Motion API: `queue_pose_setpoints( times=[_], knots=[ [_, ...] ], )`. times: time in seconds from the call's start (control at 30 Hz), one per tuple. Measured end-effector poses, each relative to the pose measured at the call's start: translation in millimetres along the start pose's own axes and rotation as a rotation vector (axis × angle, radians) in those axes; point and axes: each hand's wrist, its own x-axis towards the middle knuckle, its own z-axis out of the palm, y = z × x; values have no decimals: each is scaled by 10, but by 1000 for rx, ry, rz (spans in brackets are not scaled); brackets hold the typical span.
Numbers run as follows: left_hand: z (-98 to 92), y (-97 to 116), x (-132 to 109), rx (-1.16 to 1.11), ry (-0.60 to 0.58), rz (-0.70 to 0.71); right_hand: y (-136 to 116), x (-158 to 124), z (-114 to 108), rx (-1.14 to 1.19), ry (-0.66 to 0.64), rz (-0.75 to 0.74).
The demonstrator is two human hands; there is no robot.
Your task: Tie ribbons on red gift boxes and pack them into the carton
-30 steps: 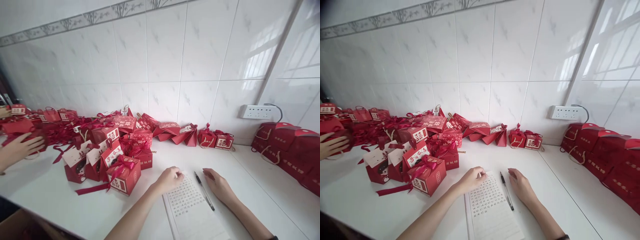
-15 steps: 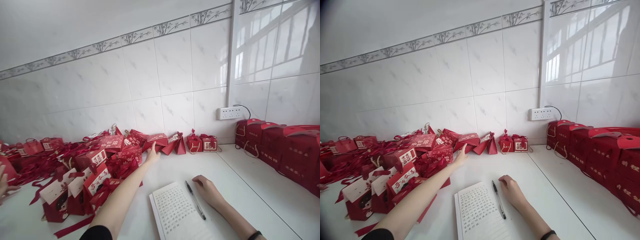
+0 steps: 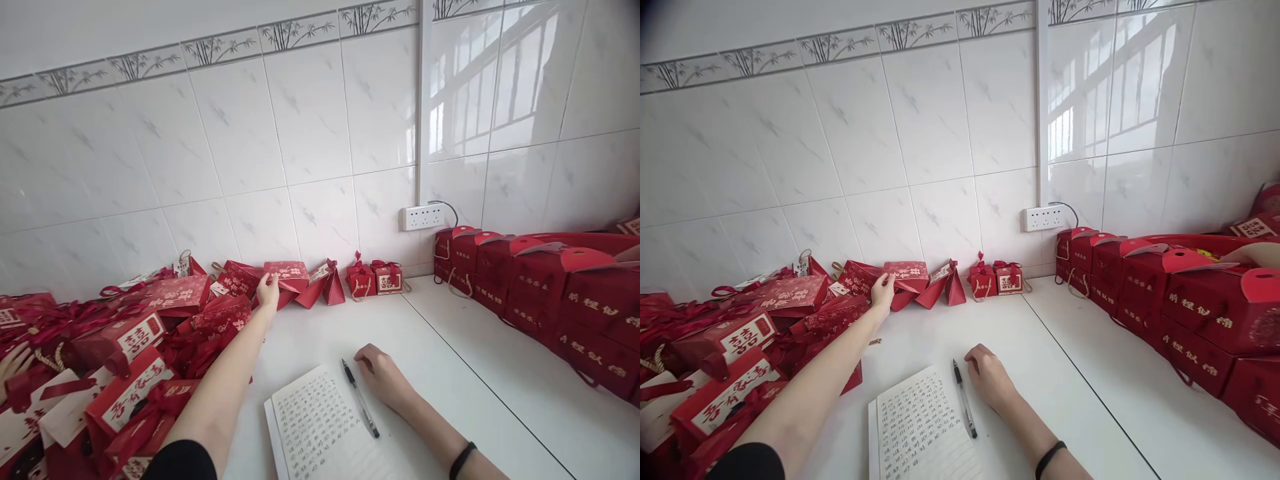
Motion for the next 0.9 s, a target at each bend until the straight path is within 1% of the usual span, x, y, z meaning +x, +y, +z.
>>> queue_pose_setpoints(
  times=[0.1, 0.17, 0.23, 0.3, 0.33, 0.37, 0.4, 0.43, 0.47, 0.5, 0.57, 0.63, 0.7, 0.8, 0.87, 0.9],
  knots=[
    [13, 202, -100, -92, 66, 115, 0, 3, -3, 6, 6, 4],
    [-42, 372, -231, -154, 69, 199, -1, 3, -6, 17, 15, 17],
    [-165, 521, -450, -204, 46, 282, -5, 4, -12, 37, 31, 37],
    [-340, 598, -762, -236, 10, 360, -11, 9, -25, 64, 54, 58],
    [-434, 598, -942, -251, -20, 410, -15, 14, -34, 80, 70, 66],
    [-524, 570, -1127, -276, -50, 496, -20, 20, -46, 96, 88, 72],
    [-606, 517, -1309, -283, -79, 560, -27, 26, -60, 111, 110, 74],
    [-674, 443, -1478, -286, -88, 590, -37, 32, -76, 125, 133, 72],
    [-726, 355, -1629, -286, -89, 589, -54, 34, -92, 137, 158, 66],
    [-763, 263, -1755, -271, -114, 562, -78, 30, -107, 147, 182, 56],
    [-798, 98, -1929, -239, -169, 489, -156, 0, -126, 160, 224, 22],
    [-805, -8, -2008, -238, -239, 432, -280, -66, -127, 164, 254, -28],
    [-809, -51, -2018, -261, -303, 389, -446, -160, -110, 162, 269, -93],
    [-840, -41, -1960, -277, -361, 348, -732, -285, -80, 195, 300, -241],
    [-877, 3, -1895, -288, -401, 367, -909, -310, -71, 220, 302, -344],
    [-897, 36, -1858, -286, -446, 383, -984, -300, -69, 226, 291, -381]
  ],
)
